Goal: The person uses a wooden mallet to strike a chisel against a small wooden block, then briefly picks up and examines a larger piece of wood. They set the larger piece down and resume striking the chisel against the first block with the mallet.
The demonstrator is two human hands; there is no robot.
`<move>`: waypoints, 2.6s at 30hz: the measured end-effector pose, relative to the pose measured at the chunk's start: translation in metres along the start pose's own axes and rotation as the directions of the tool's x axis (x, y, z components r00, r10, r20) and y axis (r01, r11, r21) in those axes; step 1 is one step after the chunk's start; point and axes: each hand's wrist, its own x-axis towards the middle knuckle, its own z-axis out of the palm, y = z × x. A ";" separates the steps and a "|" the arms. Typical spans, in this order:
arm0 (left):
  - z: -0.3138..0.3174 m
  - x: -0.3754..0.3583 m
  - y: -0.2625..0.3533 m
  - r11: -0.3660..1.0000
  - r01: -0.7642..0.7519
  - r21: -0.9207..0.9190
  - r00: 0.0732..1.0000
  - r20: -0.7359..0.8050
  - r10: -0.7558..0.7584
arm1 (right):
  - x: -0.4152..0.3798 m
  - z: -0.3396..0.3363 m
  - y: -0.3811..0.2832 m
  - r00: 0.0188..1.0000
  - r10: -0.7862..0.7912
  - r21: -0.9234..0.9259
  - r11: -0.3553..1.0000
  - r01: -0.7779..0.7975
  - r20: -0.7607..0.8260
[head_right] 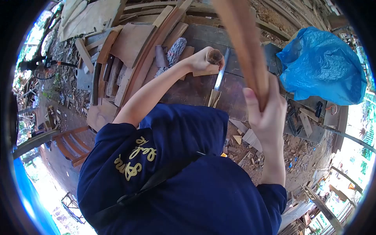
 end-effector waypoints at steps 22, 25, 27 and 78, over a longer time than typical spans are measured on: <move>0.011 -0.001 -0.010 0.979 -0.084 -0.186 0.994 -0.090 0.068 | -0.005 0.017 0.015 0.966 0.192 -0.284 0.949 -0.138 0.172; -0.001 0.000 -0.008 0.999 0.033 -0.007 0.999 -0.019 -0.033 | -0.002 -0.002 -0.007 0.991 0.125 -0.076 0.990 -0.122 0.036; 0.001 -0.001 -0.003 0.999 0.042 0.013 0.999 -0.034 -0.042 | -0.006 -0.002 -0.008 0.998 0.025 0.039 0.999 -0.024 -0.049; 0.005 -0.007 -0.008 0.995 0.091 0.045 0.995 0.034 -0.093 | -0.008 0.000 -0.023 0.988 0.061 0.179 0.983 -0.035 -0.142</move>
